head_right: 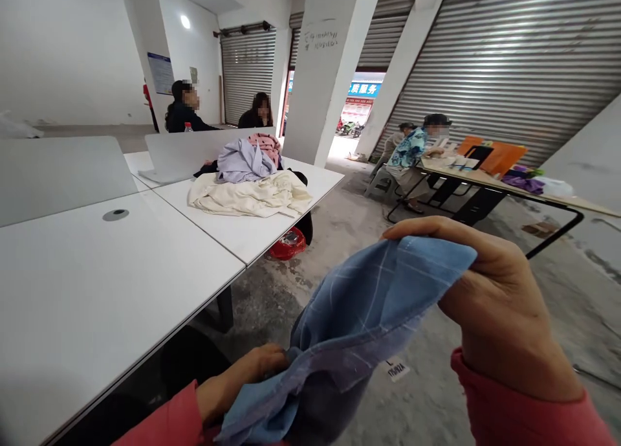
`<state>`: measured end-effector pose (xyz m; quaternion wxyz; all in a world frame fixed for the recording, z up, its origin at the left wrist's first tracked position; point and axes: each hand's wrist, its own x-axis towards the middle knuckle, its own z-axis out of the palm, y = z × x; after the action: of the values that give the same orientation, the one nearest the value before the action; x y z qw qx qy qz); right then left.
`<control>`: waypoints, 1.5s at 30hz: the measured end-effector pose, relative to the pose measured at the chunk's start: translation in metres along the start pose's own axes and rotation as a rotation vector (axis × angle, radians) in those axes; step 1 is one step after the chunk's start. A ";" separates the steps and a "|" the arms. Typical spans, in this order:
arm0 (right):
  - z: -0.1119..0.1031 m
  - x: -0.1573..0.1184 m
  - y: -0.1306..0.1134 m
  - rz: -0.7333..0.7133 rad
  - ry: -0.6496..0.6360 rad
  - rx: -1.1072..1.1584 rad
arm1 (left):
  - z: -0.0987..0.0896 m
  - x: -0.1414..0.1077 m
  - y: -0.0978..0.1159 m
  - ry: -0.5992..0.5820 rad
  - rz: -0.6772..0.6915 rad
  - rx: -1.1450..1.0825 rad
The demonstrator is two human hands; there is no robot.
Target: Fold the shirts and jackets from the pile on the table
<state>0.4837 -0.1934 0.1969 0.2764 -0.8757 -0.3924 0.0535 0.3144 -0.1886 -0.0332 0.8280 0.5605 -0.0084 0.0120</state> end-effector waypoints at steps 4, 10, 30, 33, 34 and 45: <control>0.002 0.006 0.003 0.029 -0.015 0.057 | -0.025 -0.003 -0.017 0.262 0.032 0.038; 0.003 0.034 0.032 0.091 -0.022 0.089 | -0.081 -0.016 0.012 0.755 -0.029 0.145; 0.037 0.043 0.069 0.099 -0.058 0.004 | -0.097 0.019 0.039 0.526 -0.111 0.517; 0.071 0.030 0.058 0.146 -0.137 0.245 | -0.085 0.029 0.040 0.648 -0.069 0.233; 0.082 0.025 0.053 0.157 -0.186 0.318 | -0.081 0.031 0.043 0.647 -0.049 0.148; 0.102 0.009 0.022 0.034 -0.807 0.692 | -0.087 0.021 0.040 0.505 -0.084 -0.198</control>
<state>0.4726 -0.1531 0.1008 0.3751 -0.6494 -0.4128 0.5169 0.3343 -0.0931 -0.0274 0.8545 0.4557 0.2206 0.1163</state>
